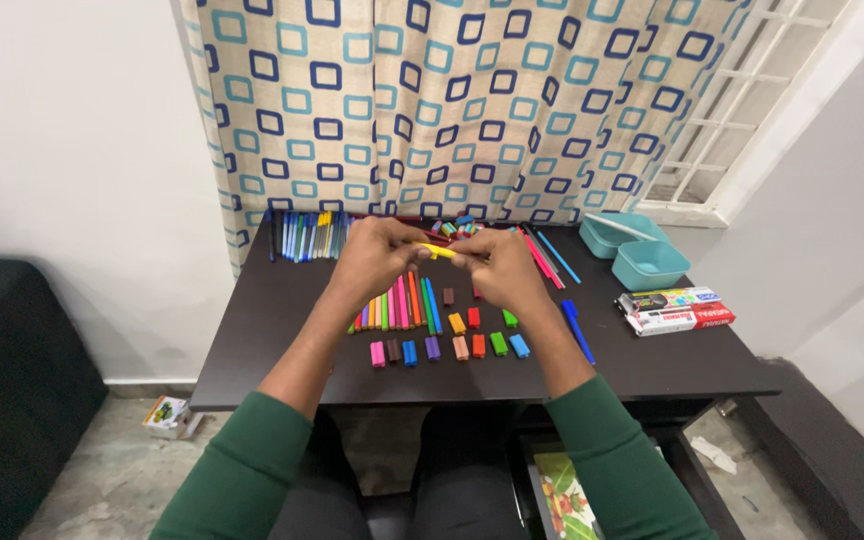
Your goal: The person sorts colored pens and markers on a dark table, repeatedly picking up each item, removing its cap, and placing the cap and body in small color-matched piles. The person continues this process across many pens and markers, arranging them into neat rows by color.
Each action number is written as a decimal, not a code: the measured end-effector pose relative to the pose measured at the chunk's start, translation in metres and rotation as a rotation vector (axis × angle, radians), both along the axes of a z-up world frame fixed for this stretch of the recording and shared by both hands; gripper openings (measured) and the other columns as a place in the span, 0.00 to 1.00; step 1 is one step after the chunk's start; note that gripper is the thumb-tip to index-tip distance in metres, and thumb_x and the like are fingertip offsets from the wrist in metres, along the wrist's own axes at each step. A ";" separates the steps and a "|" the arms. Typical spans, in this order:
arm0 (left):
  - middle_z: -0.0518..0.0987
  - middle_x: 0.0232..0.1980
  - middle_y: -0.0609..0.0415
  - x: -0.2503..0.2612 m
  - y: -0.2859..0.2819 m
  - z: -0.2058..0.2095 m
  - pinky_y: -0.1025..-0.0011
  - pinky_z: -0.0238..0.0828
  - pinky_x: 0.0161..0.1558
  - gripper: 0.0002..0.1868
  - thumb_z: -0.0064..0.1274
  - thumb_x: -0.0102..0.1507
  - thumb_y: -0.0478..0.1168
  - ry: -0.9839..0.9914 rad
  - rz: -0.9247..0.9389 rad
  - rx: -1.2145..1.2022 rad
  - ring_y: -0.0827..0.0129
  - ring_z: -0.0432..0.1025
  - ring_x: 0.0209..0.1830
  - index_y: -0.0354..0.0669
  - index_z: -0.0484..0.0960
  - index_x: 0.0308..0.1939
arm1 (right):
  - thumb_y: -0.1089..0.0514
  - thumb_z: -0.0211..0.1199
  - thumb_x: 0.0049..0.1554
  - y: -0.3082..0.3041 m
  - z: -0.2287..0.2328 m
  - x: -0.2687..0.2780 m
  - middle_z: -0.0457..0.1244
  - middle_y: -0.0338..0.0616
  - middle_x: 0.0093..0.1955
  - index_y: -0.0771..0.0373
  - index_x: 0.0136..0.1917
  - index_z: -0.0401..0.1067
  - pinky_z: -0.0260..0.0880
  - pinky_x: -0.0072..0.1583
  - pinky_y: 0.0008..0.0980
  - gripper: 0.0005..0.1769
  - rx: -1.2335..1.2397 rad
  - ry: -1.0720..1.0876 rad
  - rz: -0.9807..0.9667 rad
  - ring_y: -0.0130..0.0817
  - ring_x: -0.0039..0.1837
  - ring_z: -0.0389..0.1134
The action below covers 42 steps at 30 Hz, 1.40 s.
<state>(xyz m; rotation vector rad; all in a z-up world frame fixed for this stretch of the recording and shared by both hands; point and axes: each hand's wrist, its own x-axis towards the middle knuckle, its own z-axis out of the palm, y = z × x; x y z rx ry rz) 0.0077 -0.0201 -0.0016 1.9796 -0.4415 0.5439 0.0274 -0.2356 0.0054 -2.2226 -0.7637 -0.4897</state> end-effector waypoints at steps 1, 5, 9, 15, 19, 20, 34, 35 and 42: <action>0.85 0.28 0.50 0.000 -0.002 -0.002 0.73 0.74 0.28 0.07 0.63 0.58 0.34 0.005 -0.002 0.016 0.73 0.79 0.23 0.36 0.89 0.39 | 0.63 0.70 0.51 -0.002 -0.004 0.002 0.71 0.49 0.40 0.62 0.50 0.82 0.69 0.46 0.36 0.12 0.014 0.015 0.001 0.38 0.42 0.72; 0.85 0.27 0.50 0.003 -0.012 -0.004 0.72 0.75 0.29 0.07 0.62 0.59 0.35 0.018 -0.007 0.054 0.73 0.80 0.23 0.36 0.89 0.38 | 0.63 0.70 0.50 -0.011 -0.019 0.011 0.71 0.46 0.38 0.63 0.48 0.82 0.69 0.44 0.34 0.11 0.086 0.103 0.007 0.32 0.40 0.71; 0.85 0.27 0.49 0.007 -0.023 -0.006 0.72 0.75 0.30 0.07 0.61 0.59 0.35 0.097 -0.027 0.064 0.73 0.80 0.23 0.37 0.88 0.40 | 0.64 0.70 0.51 -0.023 -0.036 0.021 0.71 0.45 0.37 0.64 0.48 0.83 0.67 0.43 0.32 0.10 0.111 0.103 0.038 0.29 0.39 0.69; 0.84 0.26 0.48 0.017 -0.042 -0.011 0.71 0.75 0.29 0.09 0.60 0.60 0.39 0.124 -0.076 0.060 0.71 0.79 0.22 0.37 0.89 0.40 | 0.61 0.69 0.55 -0.047 -0.044 0.020 0.72 0.43 0.41 0.62 0.51 0.81 0.71 0.46 0.30 0.09 0.249 0.263 0.055 0.28 0.43 0.72; 0.82 0.23 0.50 0.037 -0.063 -0.012 0.70 0.73 0.29 0.12 0.60 0.61 0.42 0.035 -0.077 0.099 0.72 0.77 0.21 0.37 0.89 0.40 | 0.63 0.72 0.52 -0.086 -0.038 0.002 0.71 0.46 0.45 0.62 0.52 0.81 0.71 0.48 0.32 0.13 0.107 -0.043 -0.068 0.33 0.45 0.72; 0.81 0.22 0.50 0.042 -0.071 -0.012 0.68 0.71 0.28 0.13 0.60 0.62 0.44 0.056 -0.069 0.093 0.72 0.76 0.21 0.37 0.89 0.40 | 0.64 0.73 0.51 -0.096 -0.035 -0.004 0.71 0.46 0.45 0.62 0.53 0.81 0.71 0.47 0.32 0.14 0.100 -0.062 -0.099 0.34 0.45 0.72; 0.80 0.19 0.55 0.101 -0.209 -0.043 0.74 0.72 0.25 0.23 0.58 0.64 0.55 0.280 -0.253 0.057 0.76 0.75 0.18 0.35 0.88 0.32 | 0.63 0.74 0.48 -0.199 -0.072 -0.040 0.71 0.48 0.42 0.63 0.53 0.81 0.73 0.45 0.33 0.17 0.106 0.000 -0.414 0.36 0.40 0.73; 0.80 0.20 0.55 0.103 -0.215 -0.048 0.74 0.72 0.25 0.23 0.58 0.65 0.55 0.293 -0.274 0.049 0.76 0.75 0.18 0.35 0.88 0.33 | 0.63 0.75 0.47 -0.201 -0.078 -0.041 0.71 0.49 0.41 0.64 0.53 0.81 0.74 0.45 0.33 0.18 0.131 0.011 -0.436 0.36 0.40 0.73; 0.83 0.25 0.50 0.113 -0.242 -0.073 0.67 0.74 0.34 0.15 0.60 0.62 0.48 0.287 -0.269 0.179 0.70 0.78 0.25 0.39 0.90 0.42 | 0.61 0.75 0.46 -0.213 -0.099 -0.046 0.74 0.51 0.40 0.68 0.48 0.81 0.76 0.47 0.30 0.16 0.282 0.133 -0.530 0.32 0.43 0.77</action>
